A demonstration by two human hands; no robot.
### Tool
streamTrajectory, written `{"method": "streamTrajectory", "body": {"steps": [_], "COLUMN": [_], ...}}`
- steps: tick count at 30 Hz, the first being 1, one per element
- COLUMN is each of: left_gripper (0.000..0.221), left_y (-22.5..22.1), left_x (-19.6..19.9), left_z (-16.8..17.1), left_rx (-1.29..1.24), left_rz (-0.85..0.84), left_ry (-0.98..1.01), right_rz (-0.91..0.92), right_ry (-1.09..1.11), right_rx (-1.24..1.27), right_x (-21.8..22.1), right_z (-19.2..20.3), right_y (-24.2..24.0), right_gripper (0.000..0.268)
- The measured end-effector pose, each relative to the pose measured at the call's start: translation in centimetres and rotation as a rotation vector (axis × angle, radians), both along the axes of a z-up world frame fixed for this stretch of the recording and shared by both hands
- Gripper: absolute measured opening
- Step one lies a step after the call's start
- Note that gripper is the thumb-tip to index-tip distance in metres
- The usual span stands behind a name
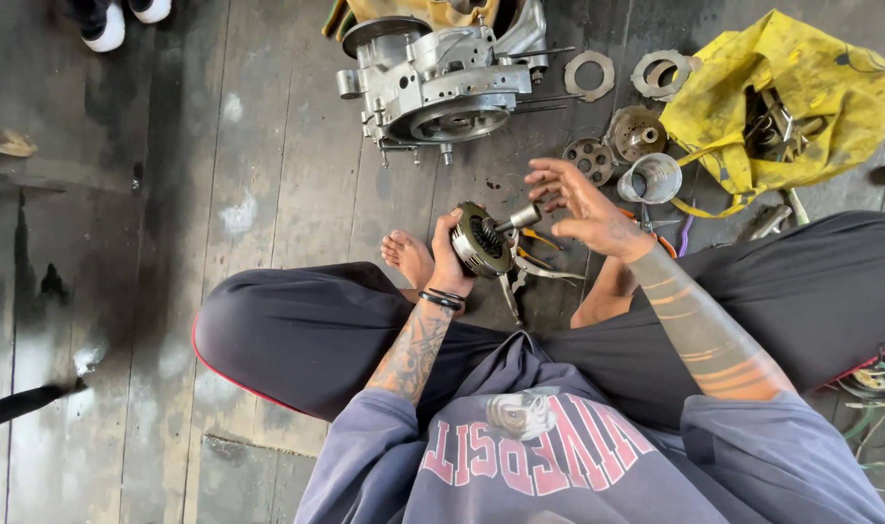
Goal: The person sits on the floor and uses a large pair of locking pliers to compress and manipulate a circular metal mechanical component. They repeatedly adjust the pliers and rotate the part to access different sections, then remove the pliers to inspect the internal gears and springs by hand.
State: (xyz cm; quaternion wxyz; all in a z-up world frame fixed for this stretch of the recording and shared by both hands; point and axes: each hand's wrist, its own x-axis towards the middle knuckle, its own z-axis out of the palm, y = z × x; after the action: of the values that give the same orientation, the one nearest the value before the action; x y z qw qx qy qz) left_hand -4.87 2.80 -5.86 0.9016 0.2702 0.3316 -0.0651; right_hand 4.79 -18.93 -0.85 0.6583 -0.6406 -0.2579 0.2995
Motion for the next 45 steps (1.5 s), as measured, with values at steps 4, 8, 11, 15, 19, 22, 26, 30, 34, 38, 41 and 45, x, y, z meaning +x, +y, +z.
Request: {"method": "streamTrajectory", "body": {"steps": [4,8,11,15,19,22,26,30,34,38,41,45], "left_gripper": [0.056,0.050,0.048,0.052,0.045,0.044,0.044,0.044,0.043,0.038,0.040,0.039], "left_y": [-0.1,-1.0,-1.3,-1.4,-1.8,-1.9,-1.9,-1.9,-2.0,-2.0,-1.9,-2.2], "left_x": [0.4,0.8,1.3,2.1,2.6,2.4,2.2,2.4,2.2,1.9,1.7,1.8], "left_z": [-0.8,-1.2,-1.3,-0.8,0.5,-2.1,-1.3,-2.0,-1.4,-2.2,-4.2,-3.4], "left_rx": [0.026,0.069,0.065,0.034,0.061,0.084,0.081,0.069,0.088,0.111,0.171,0.140], "left_rz": [-0.050,-0.036,-0.035,-0.021,-0.034,-0.051,-0.062,-0.043,-0.039,-0.062,-0.067,-0.068], "left_ry": [0.005,0.064,0.084,0.106,0.107,0.125,0.137,0.158,0.178,0.169,0.183,0.187], "right_rz": [-0.073,-0.113,0.001,0.016,-0.158,-0.105,-0.078,-0.076,-0.090,-0.173,-0.181,-0.179], "right_ry": [-0.045,0.039,-0.094,0.028,0.085,0.210,0.201,0.029,0.111,0.137,0.151,0.173], "right_rx": [-0.374,-0.676,-0.406,-0.028,-0.424,-0.531,-0.436,-0.217,-0.143,-0.287,-0.381,-0.227], "right_x": [0.0,-0.5,0.5,1.9,1.6,0.8,1.0,0.5,0.3,-0.3,-0.8,-0.4], "right_z": [-2.4,-0.8,-2.1,-1.7,-4.6,-3.4,-1.4,-2.6,-3.7,-3.3,-4.4,-5.3], "right_y": [-0.8,-0.5,-2.0,-2.5,-2.5,-1.5,-1.4,-2.2,-2.6,-2.0,-1.8,-2.0], "right_gripper": [0.041,0.055,0.030,0.074,0.040,0.053,0.034,0.037,0.041,0.030,0.036,0.017]}}
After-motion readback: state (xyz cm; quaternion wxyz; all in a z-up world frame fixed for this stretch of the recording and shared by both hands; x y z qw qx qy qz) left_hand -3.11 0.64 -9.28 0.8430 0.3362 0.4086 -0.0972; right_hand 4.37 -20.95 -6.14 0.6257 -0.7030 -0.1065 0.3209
